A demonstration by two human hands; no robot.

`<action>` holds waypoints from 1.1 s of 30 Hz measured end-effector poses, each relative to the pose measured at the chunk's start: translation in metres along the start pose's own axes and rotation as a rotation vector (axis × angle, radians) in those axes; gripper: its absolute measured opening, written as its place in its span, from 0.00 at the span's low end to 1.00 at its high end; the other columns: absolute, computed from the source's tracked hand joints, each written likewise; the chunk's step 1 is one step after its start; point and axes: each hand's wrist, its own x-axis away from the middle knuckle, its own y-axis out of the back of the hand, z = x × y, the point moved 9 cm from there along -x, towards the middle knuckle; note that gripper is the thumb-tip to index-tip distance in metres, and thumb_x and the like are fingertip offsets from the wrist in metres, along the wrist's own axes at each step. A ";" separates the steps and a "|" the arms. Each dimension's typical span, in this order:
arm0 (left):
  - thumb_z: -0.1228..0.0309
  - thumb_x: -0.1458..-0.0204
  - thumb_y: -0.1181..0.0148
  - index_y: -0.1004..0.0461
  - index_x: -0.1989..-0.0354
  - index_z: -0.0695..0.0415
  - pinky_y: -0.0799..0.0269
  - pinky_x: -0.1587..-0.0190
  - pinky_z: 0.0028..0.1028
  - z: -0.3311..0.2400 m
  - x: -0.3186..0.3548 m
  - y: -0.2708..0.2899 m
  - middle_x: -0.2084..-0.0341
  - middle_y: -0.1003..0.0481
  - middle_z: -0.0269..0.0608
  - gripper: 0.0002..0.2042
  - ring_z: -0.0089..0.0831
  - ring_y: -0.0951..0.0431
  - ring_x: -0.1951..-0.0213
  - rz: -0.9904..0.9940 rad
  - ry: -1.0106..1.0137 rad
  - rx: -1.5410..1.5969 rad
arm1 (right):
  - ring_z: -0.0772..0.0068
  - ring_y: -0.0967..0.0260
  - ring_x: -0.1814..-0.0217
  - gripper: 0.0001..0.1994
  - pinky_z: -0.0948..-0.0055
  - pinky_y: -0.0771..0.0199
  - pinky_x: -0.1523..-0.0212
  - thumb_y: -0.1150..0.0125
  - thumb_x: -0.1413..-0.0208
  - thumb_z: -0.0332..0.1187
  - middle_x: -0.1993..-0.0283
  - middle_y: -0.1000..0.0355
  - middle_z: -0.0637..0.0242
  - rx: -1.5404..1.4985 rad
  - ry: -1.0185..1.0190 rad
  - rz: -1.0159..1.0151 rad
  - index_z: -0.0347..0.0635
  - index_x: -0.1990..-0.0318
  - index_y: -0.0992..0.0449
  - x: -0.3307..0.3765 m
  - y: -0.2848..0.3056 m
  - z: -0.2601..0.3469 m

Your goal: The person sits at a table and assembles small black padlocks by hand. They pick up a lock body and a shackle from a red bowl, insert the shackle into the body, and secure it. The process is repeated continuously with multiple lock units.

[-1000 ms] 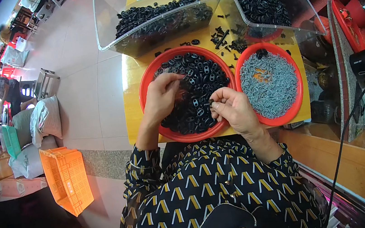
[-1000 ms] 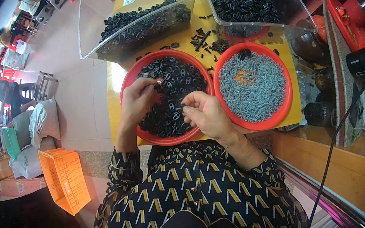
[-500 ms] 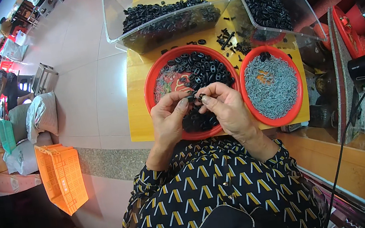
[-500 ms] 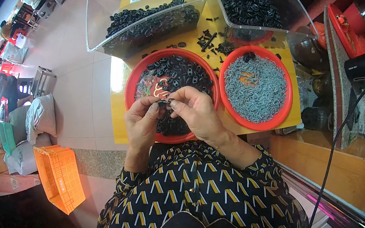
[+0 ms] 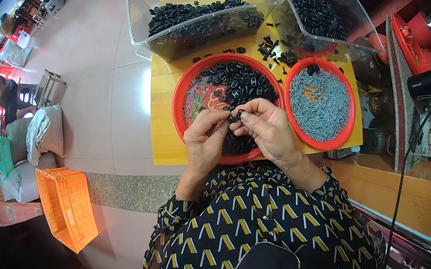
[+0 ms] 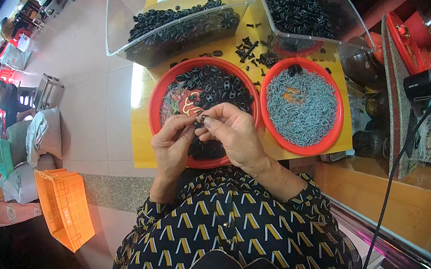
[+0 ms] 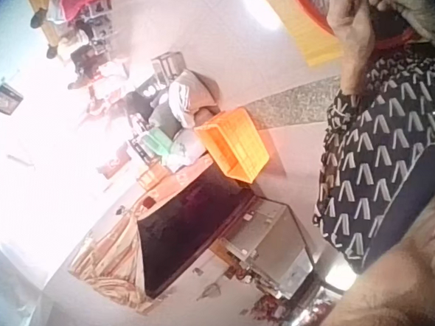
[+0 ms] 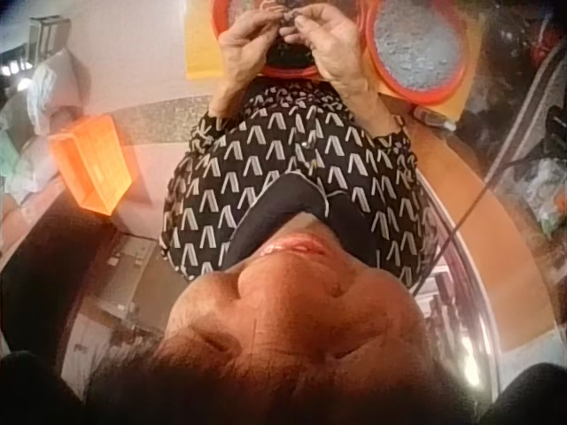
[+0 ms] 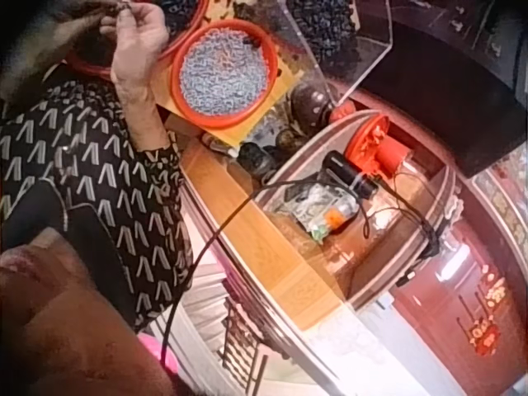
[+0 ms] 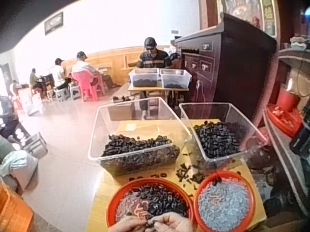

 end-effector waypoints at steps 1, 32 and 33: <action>0.82 0.55 0.46 0.27 0.66 0.64 0.35 0.65 0.18 0.003 0.001 0.001 0.71 0.28 0.37 0.07 0.21 0.30 0.68 -0.008 0.035 0.047 | 0.76 0.30 0.67 0.06 0.80 0.28 0.66 0.51 0.48 0.24 0.66 0.31 0.62 0.000 0.004 -0.001 0.32 0.63 0.33 0.000 -0.001 0.000; 0.77 0.54 0.44 0.32 0.59 0.63 0.37 0.70 0.20 0.032 0.009 -0.005 0.73 0.30 0.35 0.13 0.22 0.32 0.72 0.104 0.398 0.627 | 0.83 0.34 0.75 0.05 0.85 0.31 0.75 0.47 0.50 0.24 0.73 0.32 0.69 0.407 0.010 -0.007 0.34 0.66 0.32 0.004 0.001 0.011; 0.78 0.54 0.44 0.33 0.59 0.63 0.37 0.70 0.20 0.032 0.010 -0.005 0.73 0.30 0.35 0.13 0.22 0.32 0.72 0.101 0.401 0.618 | 0.84 0.34 0.75 0.05 0.85 0.31 0.75 0.46 0.51 0.24 0.74 0.32 0.70 0.433 0.009 -0.013 0.34 0.66 0.32 0.004 0.001 0.012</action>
